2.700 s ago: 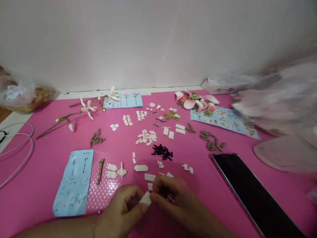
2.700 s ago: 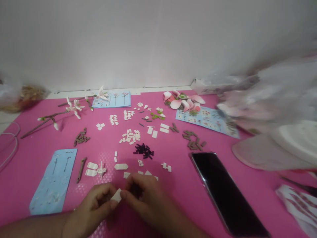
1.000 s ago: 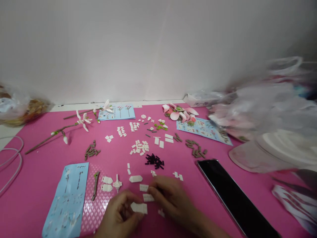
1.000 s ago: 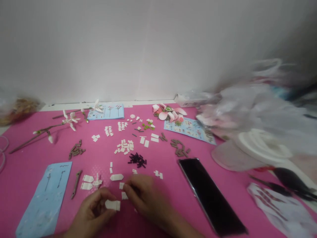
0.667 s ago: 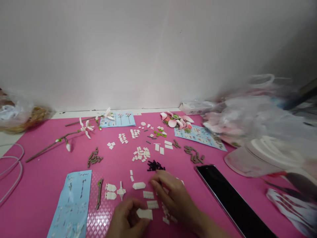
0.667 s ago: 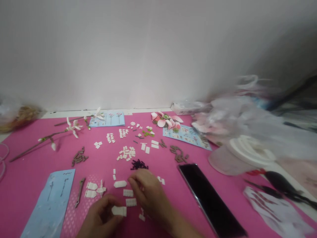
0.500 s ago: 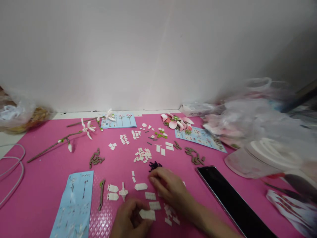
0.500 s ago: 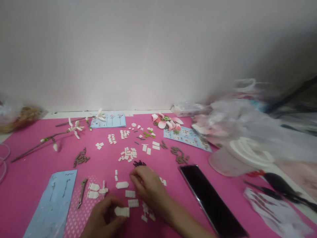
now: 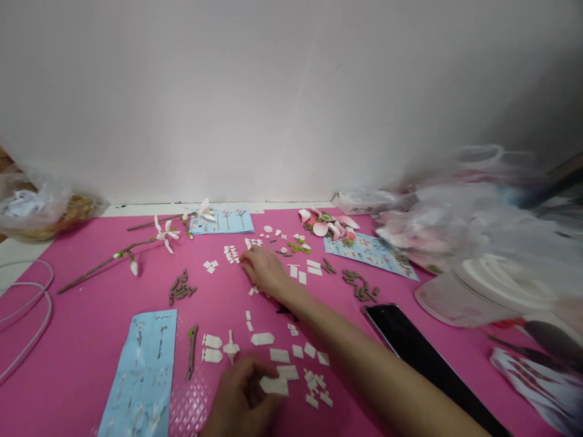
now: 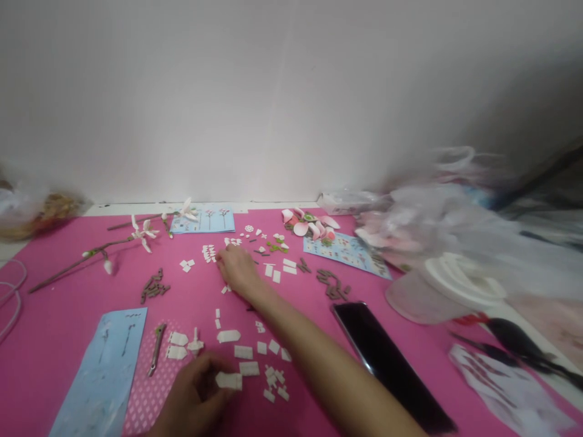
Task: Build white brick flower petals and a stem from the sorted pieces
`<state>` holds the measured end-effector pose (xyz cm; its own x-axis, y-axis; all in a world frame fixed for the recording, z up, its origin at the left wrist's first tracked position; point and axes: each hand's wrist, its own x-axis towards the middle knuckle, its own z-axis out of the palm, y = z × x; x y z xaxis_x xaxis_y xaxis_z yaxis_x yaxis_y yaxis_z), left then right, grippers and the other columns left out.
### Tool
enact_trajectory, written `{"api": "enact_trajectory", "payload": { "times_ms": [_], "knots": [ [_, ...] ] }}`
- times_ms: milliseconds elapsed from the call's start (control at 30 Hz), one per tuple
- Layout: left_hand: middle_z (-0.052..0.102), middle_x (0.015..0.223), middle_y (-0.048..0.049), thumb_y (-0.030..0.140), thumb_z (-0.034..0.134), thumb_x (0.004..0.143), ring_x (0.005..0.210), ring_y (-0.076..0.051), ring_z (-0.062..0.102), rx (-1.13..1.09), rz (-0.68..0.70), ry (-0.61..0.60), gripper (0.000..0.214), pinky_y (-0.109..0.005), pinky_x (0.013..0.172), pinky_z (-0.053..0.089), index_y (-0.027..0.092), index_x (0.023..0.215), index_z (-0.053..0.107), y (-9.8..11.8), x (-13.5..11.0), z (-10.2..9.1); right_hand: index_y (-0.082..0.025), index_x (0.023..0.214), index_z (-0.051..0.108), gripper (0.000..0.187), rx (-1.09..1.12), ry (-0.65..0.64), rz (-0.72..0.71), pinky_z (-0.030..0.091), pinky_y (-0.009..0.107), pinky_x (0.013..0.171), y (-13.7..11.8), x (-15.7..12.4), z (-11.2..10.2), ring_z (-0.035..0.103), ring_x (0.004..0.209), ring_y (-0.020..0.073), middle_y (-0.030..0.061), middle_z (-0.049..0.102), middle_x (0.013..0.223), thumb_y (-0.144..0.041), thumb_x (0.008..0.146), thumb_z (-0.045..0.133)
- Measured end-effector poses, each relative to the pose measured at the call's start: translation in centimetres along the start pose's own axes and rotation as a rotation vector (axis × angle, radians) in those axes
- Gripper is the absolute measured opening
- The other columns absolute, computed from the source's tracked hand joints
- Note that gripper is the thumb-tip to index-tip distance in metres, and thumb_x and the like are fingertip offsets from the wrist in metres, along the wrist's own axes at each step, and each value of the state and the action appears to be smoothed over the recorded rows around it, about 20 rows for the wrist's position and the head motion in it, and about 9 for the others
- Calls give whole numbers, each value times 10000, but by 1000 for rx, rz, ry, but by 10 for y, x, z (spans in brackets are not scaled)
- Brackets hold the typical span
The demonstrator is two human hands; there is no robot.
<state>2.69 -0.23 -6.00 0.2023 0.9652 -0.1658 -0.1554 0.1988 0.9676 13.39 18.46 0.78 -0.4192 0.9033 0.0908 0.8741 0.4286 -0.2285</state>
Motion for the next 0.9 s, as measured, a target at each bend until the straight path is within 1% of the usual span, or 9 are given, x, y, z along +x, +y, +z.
{"api": "enact_trajectory", "payload": {
  "times_ms": [133,300,433,500,567,667,733,800,900],
  "knots": [
    [531,592,46,186,732,746,519,-111,469,17,-26,-11,143,-193,480,358,199,878,681,3,-1,0,-175,1190,620,259,-74,-16,-9,560,422,857,-2,7,2,649,1005,217,83,637,1206,-320,977,603],
    [542,609,47,218,726,768,504,-101,479,-24,-47,-27,153,-191,465,349,188,904,663,1,-2,0,-176,1206,614,273,-106,-34,-39,553,438,874,-1,10,7,643,1030,226,85,629,1226,-321,974,607],
    [594,684,27,205,737,768,552,-99,491,-40,-46,-14,157,-190,498,363,182,897,652,-4,-2,-1,-177,1210,613,276,-76,-31,-58,550,440,882,0,11,10,640,1038,228,89,625,1236,-322,975,606],
    [612,712,16,220,748,768,586,-106,504,-56,-52,-13,158,-193,521,377,184,885,648,-5,-3,-1,-178,1203,616,270,-33,-21,-68,552,436,876,1,8,8,642,1028,225,86,629,1227,-325,976,604],
    [611,710,14,246,762,766,608,-114,516,-77,-67,-7,169,-197,539,389,186,874,647,-3,-4,-1,-169,1150,631,238,31,-2,-79,554,422,855,0,1,3,649,988,211,72,649,1167,-327,974,607],
    [626,713,8,302,786,753,613,-120,526,-97,-90,5,207,-204,544,396,191,860,648,3,-7,1,-151,930,654,92,167,42,-87,534,340,761,-2,-24,-9,645,826,169,33,681,922,-213,955,591],
    [644,721,0,337,790,753,597,-118,528,-109,-104,1,229,-206,532,396,191,854,645,7,-9,3,-169,795,629,149,277,71,-80,484,265,657,-3,-50,-16,608,691,139,15,672,773,-103,901,548],
    [649,706,3,342,791,754,570,-112,531,-113,-129,-1,235,-203,516,392,188,853,643,11,-10,4,-188,759,605,149,385,81,-82,456,229,602,-4,-80,-22,595,641,125,-5,664,721,-106,867,543],
    [642,666,22,321,796,749,538,-101,544,-118,-172,3,237,-191,500,389,182,858,639,13,-11,5,-201,720,587,143,503,84,-91,457,216,577,-1,-121,-25,591,609,122,-9,656,685,-152,852,562]
  ]
}}
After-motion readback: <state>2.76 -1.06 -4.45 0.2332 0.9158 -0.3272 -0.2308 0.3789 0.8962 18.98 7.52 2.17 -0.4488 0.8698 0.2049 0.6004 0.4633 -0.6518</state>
